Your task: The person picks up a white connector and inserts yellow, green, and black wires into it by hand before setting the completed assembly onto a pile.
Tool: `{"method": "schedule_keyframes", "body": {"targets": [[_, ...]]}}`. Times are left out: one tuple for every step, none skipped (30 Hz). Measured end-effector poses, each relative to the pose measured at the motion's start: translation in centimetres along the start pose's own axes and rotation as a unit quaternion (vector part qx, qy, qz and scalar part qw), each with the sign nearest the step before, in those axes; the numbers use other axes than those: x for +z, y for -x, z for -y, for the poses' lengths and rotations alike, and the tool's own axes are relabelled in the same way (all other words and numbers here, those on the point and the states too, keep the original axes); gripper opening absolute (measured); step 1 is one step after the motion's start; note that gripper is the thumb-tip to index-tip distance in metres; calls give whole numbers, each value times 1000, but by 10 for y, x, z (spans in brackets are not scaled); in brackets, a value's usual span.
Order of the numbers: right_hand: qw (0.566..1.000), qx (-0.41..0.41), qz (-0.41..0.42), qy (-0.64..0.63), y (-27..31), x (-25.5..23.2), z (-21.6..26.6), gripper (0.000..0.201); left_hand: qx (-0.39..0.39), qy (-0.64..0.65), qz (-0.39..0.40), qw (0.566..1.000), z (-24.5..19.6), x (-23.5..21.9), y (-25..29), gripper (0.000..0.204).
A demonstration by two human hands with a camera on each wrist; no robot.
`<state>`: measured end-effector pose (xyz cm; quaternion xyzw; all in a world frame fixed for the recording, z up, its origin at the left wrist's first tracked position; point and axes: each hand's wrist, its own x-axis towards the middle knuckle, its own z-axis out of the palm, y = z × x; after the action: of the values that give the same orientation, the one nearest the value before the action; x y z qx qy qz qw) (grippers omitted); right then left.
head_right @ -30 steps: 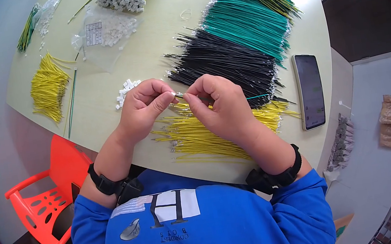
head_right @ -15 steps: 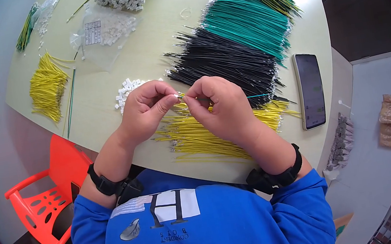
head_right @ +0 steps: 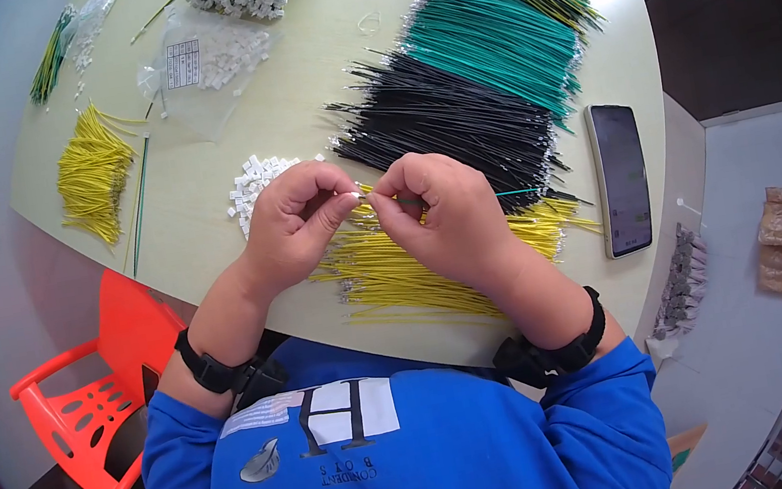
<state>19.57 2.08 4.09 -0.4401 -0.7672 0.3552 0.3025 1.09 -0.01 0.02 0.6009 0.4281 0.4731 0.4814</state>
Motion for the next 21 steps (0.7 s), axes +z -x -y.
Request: {"method": "schedule_keyframes", "body": {"targets": [[1000,0,1,0,0,1,-1,8,-3,-4,0,1000,-1,0,0,6],[1000,-17,-7,4,0,2,-3,8,-5,-8,-1,1000,-1,0,0,6],[999,-33,-15,9,0,3,-5,8,-5,-7,-1,1000,-1,0,0,6],[998,-50,-22,14,-1,3,-6,8,-6,-7,-1,1000,0,0,0,6],[998,-50,-22,14,-1,3,-6,8,-7,-7,-1,1000,0,0,0,6],[998,-63,-27,16,-1,3,-6,8,-8,-6,-2,1000,0,0,0,6],[997,-75,-32,17,-1,3,-6,8,-8,-5,-2,1000,0,0,0,6],[995,-87,-38,19,-1,3,-6,8,-12,-8,1,1000,-1,-1,0,6],[995,-87,-37,19,-1,3,-6,8,-16,-12,4,1000,-3,-1,0,6],[996,-84,-36,20,-1,3,-6,8,-20,-15,7,1000,-3,-1,0,6],[996,-81,-34,20,-1,3,-6,8,-21,-14,7,1000,-3,-2,0,6],[996,-79,-32,20,-1,3,-6,8,-18,-16,17,1000,-3,-3,0,5],[996,-79,-32,20,-1,3,-6,8,-15,-18,27,999,-3,-4,0,4],[999,-43,-20,-3,-1,2,-6,7,-12,-20,37,999,-3,-5,1,3],[1000,-6,-7,-26,0,2,-6,7,-13,-21,37,999,-3,-4,0,3],[998,31,5,-49,0,1,-6,7,-6,-31,26,999,-4,-4,0,4],[998,31,5,-49,0,1,-6,7,1,-42,16,999,-5,-3,-1,5],[999,18,3,-42,-1,1,-6,6,7,-52,6,999,-6,-2,-1,6],[999,5,1,-34,-2,0,-7,6,7,-52,6,999,-6,-2,-1,6],[1000,-7,0,-27,-2,0,-7,6,2,-48,7,999,-7,-2,-1,6],[1000,-7,0,-26,-2,-1,-7,6,-4,-45,8,999,-7,-2,-1,6]]}}
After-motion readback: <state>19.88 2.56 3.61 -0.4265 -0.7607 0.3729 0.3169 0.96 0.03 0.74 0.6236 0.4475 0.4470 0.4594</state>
